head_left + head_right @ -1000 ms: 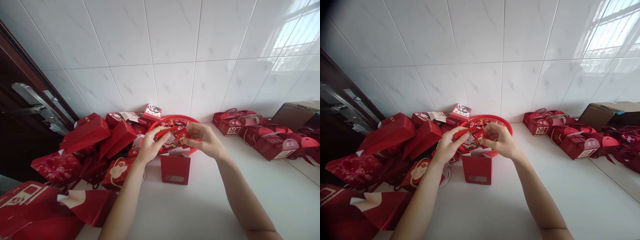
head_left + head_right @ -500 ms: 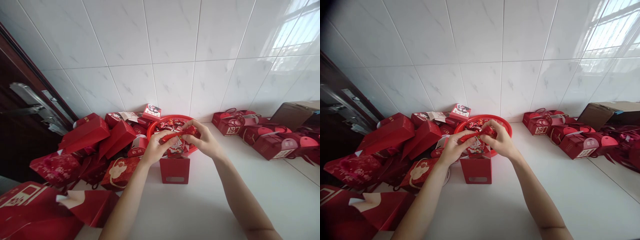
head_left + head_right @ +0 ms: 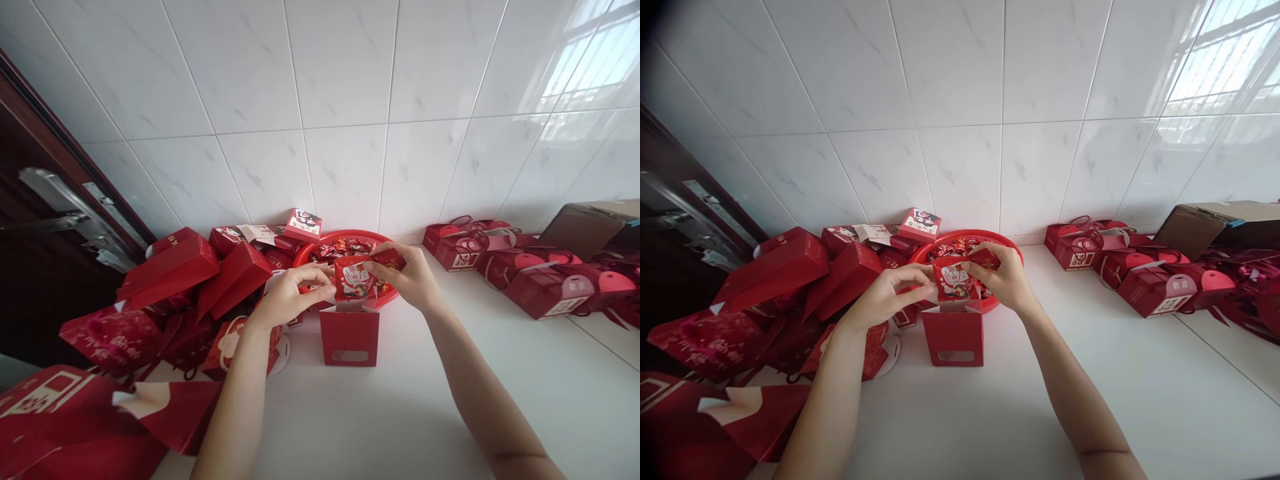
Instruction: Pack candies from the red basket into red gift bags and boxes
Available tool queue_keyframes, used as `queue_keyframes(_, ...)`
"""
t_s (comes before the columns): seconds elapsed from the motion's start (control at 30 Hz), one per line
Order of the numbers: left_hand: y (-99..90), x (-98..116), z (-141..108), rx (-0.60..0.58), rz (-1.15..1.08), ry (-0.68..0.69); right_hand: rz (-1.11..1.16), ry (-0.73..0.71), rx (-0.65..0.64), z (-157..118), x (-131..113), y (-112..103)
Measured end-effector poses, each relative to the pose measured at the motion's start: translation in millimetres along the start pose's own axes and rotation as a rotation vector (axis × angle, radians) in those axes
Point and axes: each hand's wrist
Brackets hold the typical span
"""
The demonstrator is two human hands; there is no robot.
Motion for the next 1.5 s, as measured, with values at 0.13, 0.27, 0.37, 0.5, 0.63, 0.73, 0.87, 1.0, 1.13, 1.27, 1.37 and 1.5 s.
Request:
queue_keyframes(0.13, 5.3, -0.5, 2.2, -0.045, 0.134, -0.047, 0.058, 0.049, 0.038, 0.7, 0.9, 0.6)
queue_keyframes(0.27, 10.2, -2.6, 4.0, -0.151, 0.162, -0.073, 0.105, 0.060, 0.063, 1.2, -1.8, 0.1)
queue_keyframes(0.37, 8.4, -2.8, 2.9, -0.217, 0.149, -0.138, 0.175, 0.074, 0.060, 1.2, -4.4, -0.1)
queue_keyframes(0.5, 4.1, 0.0, 1.0, -0.237, 0.148, -0.280, 0.237, 0.102, 0.061, 0.7, -4.3, 0.4)
queue_keyframes(0.63, 3.9, -1.3, 1.7, -0.317, -0.011, -0.250, 0.227, 0.147, -0.072, -0.4, -3.7, 1.4)
queue_keyframes(0.73, 5.5, -6.1, 3.0, -0.341, -0.098, -0.225, 0.194, 0.166, -0.195, -1.1, -5.1, 3.8)
queue_keyframes(0.87, 6.5, -9.7, 3.5, -0.347, -0.127, -0.255, 0.159, 0.183, -0.273, -2.3, -6.2, 8.4)
queue_keyframes(1.0, 5.3, -7.1, 2.9, -0.346, -0.138, -0.293, 0.168, 0.159, -0.253, -4.1, -3.9, 9.7)
queue_keyframes(1.13, 3.9, -5.5, 2.7, -0.331, -0.093, -0.262, -0.026, 0.154, -0.379, -5.7, -2.0, 8.1)
queue_keyframes(1.27, 3.3, -6.8, 3.5, -0.291, 0.003, -0.205, -0.236, 0.033, -0.426, -7.3, -3.4, 11.6)
queue_keyframes(1.37, 2.7, -5.8, 4.2, -0.330, 0.029, -0.221, -0.293, -0.029, -0.488, -8.1, -3.9, 17.9)
queue_keyframes(1.5, 2.0, -4.9, 4.2, -0.361, 0.022, -0.250, -0.415, -0.058, -0.641, -0.1, -3.8, 21.5)
Point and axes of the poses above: each hand's wrist, its own z-axis towards the middle knuckle, its own y-axis out of the palm, x = y × z, and after that the axes turned 5 degrees about z, right-handed
